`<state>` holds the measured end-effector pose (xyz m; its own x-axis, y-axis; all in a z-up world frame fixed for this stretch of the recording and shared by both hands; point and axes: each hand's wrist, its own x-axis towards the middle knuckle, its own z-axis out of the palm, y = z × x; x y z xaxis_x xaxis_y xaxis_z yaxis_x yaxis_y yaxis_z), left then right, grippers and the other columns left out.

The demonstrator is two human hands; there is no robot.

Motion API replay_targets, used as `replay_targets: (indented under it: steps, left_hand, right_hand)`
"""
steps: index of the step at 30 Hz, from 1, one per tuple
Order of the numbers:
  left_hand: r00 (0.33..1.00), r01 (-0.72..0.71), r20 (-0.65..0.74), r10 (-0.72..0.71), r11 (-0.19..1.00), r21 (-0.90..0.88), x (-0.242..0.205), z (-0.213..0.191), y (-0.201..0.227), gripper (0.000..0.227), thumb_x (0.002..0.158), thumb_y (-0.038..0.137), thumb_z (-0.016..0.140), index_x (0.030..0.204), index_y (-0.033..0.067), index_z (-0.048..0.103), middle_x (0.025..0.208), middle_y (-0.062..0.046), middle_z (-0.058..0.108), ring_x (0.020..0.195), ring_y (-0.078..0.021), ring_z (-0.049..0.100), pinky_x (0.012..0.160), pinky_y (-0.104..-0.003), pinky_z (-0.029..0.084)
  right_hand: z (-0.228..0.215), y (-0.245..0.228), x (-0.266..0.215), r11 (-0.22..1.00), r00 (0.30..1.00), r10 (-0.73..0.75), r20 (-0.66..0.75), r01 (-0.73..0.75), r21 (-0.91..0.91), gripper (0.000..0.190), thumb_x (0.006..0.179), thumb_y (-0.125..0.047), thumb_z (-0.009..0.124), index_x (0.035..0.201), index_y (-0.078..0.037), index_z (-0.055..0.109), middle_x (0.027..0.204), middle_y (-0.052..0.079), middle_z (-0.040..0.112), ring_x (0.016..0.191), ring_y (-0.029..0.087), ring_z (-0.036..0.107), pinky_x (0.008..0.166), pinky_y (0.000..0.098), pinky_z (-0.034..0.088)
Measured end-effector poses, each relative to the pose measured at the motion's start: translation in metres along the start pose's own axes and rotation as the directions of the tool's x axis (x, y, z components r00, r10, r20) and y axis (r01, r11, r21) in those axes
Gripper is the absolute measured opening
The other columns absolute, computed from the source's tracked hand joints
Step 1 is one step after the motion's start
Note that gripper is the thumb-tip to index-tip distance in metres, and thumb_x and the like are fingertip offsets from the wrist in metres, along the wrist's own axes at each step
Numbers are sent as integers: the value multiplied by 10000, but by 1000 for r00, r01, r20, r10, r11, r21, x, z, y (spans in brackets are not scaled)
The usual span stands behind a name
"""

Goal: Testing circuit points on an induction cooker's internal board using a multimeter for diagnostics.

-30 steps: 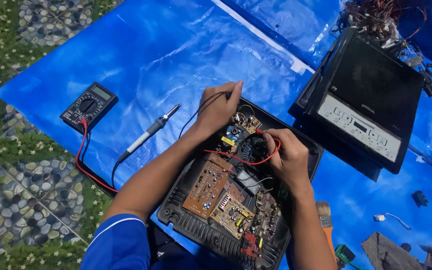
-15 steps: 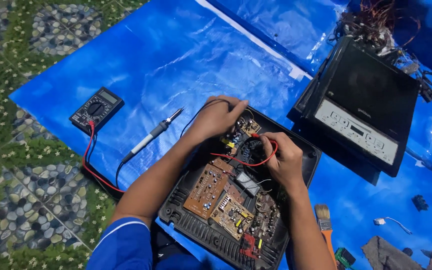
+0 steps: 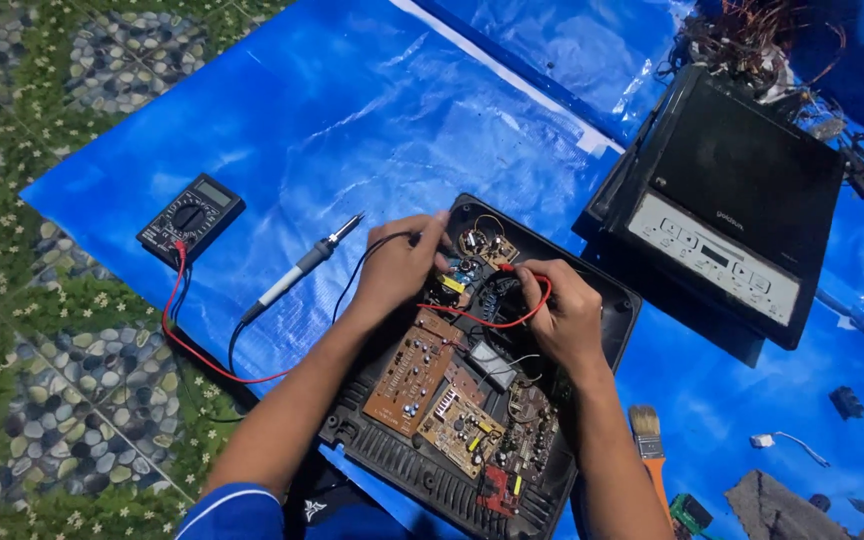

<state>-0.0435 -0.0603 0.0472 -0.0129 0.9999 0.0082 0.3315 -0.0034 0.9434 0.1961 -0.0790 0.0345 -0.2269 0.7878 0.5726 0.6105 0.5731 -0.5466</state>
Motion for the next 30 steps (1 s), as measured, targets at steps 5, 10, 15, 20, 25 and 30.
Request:
replay_targets:
  steps: [5,10,15,20,25,30]
  left_hand:
    - [996,-34,-88,30,998,-44,-1,4,-8,513,1080,463,450,822,138,751,588,-51,729,672,-270,762,745,-380,581]
    - [994,-75,-92,63,987,-139,8,15,-24,594,1113,445,357,824,71,717,555,-90,691,532,-212,682,628,-350,553]
    - [995,-81,-62,75,991,-109,13,15,-37,576,1109,439,362,803,87,700,507,-80,655,574,-261,705,679,-377,560]
    - [993,-105,-56,100,990,-94,13,16,-38,572,1112,423,356,796,85,692,499,-75,652,565,-264,698,678,-377,562]
    - [989,-143,-46,140,986,-81,16,19,-42,563,1123,408,344,827,70,684,505,-90,656,553,-276,694,661,-381,562]
    - [986,-164,-25,163,985,-48,13,18,-33,559,1123,402,339,823,72,675,494,-84,649,556,-278,704,657,-384,565]
  right_hand:
    - [-1,-3,-1,1000,1000,6,13,-6,6,91,1017,-135,713,1002,-69,775,813,123,737,707,335,704,642,390,559]
    - [-1,-5,-1,1000,1000,12,20,-13,20,98,1026,-143,704,1028,-67,764,819,127,731,714,335,705,648,393,559]
    - [-1,-3,-2,999,998,42,37,-42,12,95,1023,-150,714,1041,-77,771,844,123,746,738,337,715,674,394,566]
    - [-4,-3,0,999,997,52,55,-51,-18,99,1027,-158,715,1049,-79,769,862,120,757,765,347,722,685,403,568]
    - [-7,0,5,997,992,71,102,-69,-23,107,1031,-162,706,1032,-76,770,845,128,757,751,354,720,683,402,559]
    - [-4,1,7,997,990,68,123,-65,-28,105,1031,-177,718,1016,-92,779,842,108,764,752,337,726,679,386,561]
